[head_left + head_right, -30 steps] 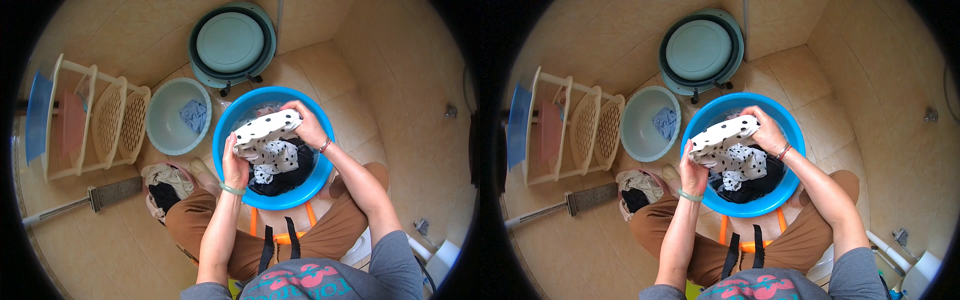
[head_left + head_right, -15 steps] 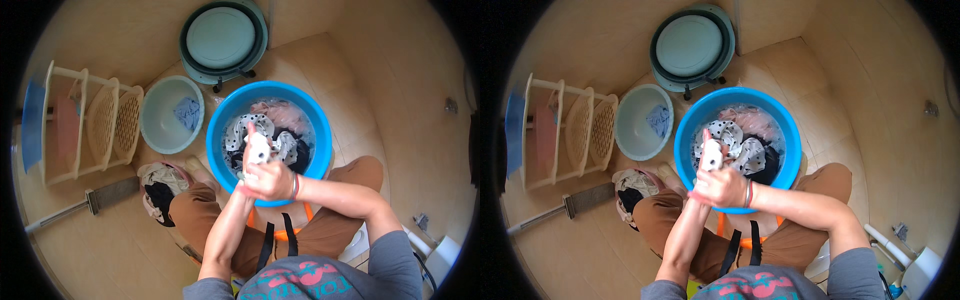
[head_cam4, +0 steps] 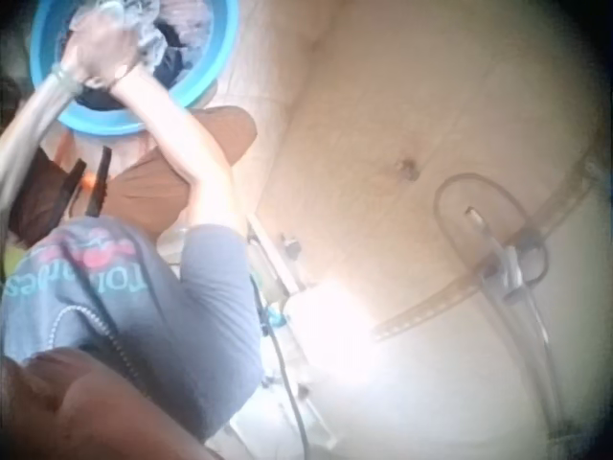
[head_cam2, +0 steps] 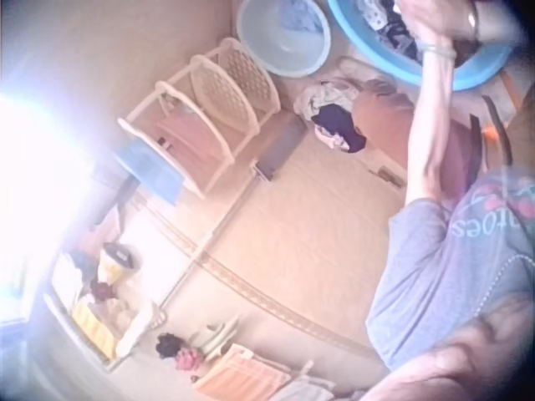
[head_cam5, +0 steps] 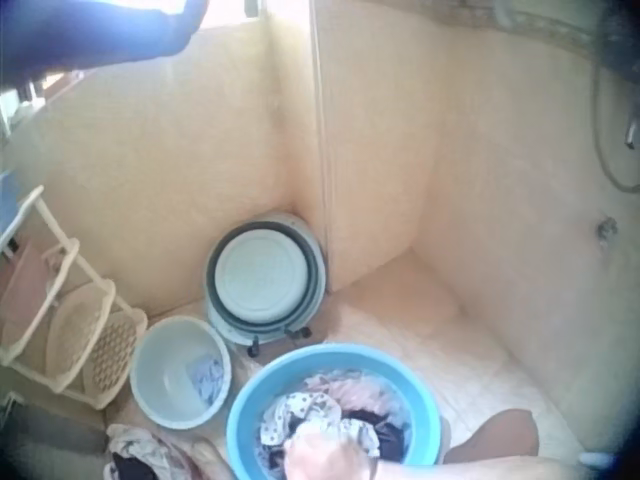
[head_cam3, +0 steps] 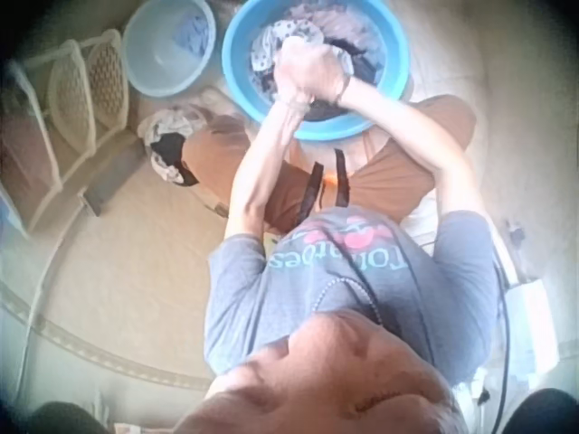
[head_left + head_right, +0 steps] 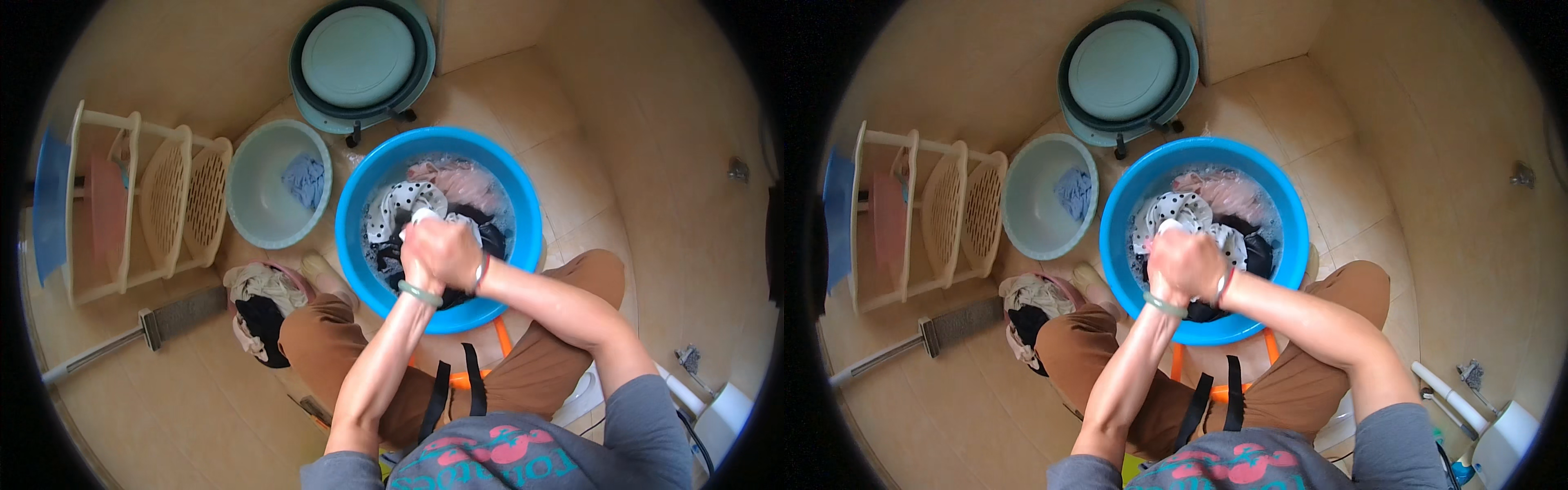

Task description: The person hand-washes various garments in a blue basin filled with water. They scrub and wring out a beige cloth, a white cloth, and a polka-dotted cloth, placing the cleaned items into a pink basin on the floor.

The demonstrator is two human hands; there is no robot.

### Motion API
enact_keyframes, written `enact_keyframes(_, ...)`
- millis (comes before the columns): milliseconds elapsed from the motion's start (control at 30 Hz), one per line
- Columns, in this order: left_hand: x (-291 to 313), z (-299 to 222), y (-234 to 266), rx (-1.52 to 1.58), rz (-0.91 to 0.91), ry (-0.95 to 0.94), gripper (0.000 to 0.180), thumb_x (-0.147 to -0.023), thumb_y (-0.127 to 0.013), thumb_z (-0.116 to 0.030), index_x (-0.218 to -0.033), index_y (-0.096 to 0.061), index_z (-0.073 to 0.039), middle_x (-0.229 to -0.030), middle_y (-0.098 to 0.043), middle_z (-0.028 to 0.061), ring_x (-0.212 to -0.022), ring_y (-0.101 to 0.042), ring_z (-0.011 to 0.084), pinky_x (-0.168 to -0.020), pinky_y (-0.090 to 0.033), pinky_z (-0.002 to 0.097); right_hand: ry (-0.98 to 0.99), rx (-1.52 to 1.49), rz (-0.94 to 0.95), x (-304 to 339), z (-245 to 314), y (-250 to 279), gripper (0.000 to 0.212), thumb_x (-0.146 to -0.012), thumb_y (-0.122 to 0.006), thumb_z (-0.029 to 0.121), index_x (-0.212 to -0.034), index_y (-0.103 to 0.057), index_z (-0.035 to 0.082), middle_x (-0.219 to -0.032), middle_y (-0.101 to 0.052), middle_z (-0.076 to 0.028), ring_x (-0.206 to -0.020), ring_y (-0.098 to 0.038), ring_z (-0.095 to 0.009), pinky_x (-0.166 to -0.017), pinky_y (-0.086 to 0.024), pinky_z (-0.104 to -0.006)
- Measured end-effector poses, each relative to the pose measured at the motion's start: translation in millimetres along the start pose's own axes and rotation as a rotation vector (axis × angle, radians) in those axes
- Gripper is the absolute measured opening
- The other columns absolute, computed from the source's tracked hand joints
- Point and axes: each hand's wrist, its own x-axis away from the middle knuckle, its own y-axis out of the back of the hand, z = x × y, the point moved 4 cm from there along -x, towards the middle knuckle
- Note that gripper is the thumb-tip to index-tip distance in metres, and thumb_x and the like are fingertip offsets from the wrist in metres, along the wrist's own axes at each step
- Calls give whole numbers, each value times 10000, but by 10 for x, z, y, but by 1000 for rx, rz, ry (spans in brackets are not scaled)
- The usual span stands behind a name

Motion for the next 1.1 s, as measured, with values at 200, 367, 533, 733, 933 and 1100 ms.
enact_keyframes(200,71,-61,-466,-446,-588,223,271,-947,-530,-309,-1091,-580,-85,-980,-650,31,-877,-633,157,-767,-511,312,-393,78,39,-23,-549,-25,187,-920,-519,199,-809,-593,69,-726,-600,-131,-626,-625,-309,-513,-517,-400)
enact_keyframes(367,109,-291,-182,-1036,-426,-46,261,-921,-529,-243,-1134,-565,-97,-1019,-637,47,-893,-624,179,-763,-507,305,185,-50,-36,112,490,70,55,-764,-610,124,-786,-592,77,-710,-549,-92,-652,-623,-218,-481,-510,-330)
enact_keyframes(533,85,68,-612,-376,-471,198,372,-991,-451,-336,-1215,-532,-51,-1144,-622,47,-1023,-604,156,-888,-476,309,-620,-169,13,111,-1105,-69,262,-934,-490,232,-807,-608,36,-803,-627,-213,-710,-603,-400,-551,-467,-471)
enact_keyframes(733,-149,-266,-227,-214,-420,166,364,-1002,-418,-320,-1223,-512,-45,-1192,-605,65,-1078,-591,197,-907,-488,348,-706,-780,13,38,-965,-19,344,-920,-556,277,-1127,-604,6,-1087,-609,-165,-1054,-574,-284,-926,-436,-344)
enact_keyframes(933,-133,-340,-332,-364,-584,251,455,-890,-557,-528,-1143,-560,-150,-869,-559,13,-685,-556,102,-547,-508,287,31,-258,203,136,513,283,172,-830,-647,214,-776,-605,55,-758,-498,-100,-611,-578,-240,-568,-511,-304)
enact_keyframes(1100,-29,33,-337,-228,-538,64,349,-939,-520,-450,-841,-595,-123,-785,-604,5,-705,-591,129,-609,-473,288,-74,40,15,-37,-364,-6,229,-835,-619,183,-636,-561,87,-665,-515,-82,-596,-590,-240,-499,-478,-370)
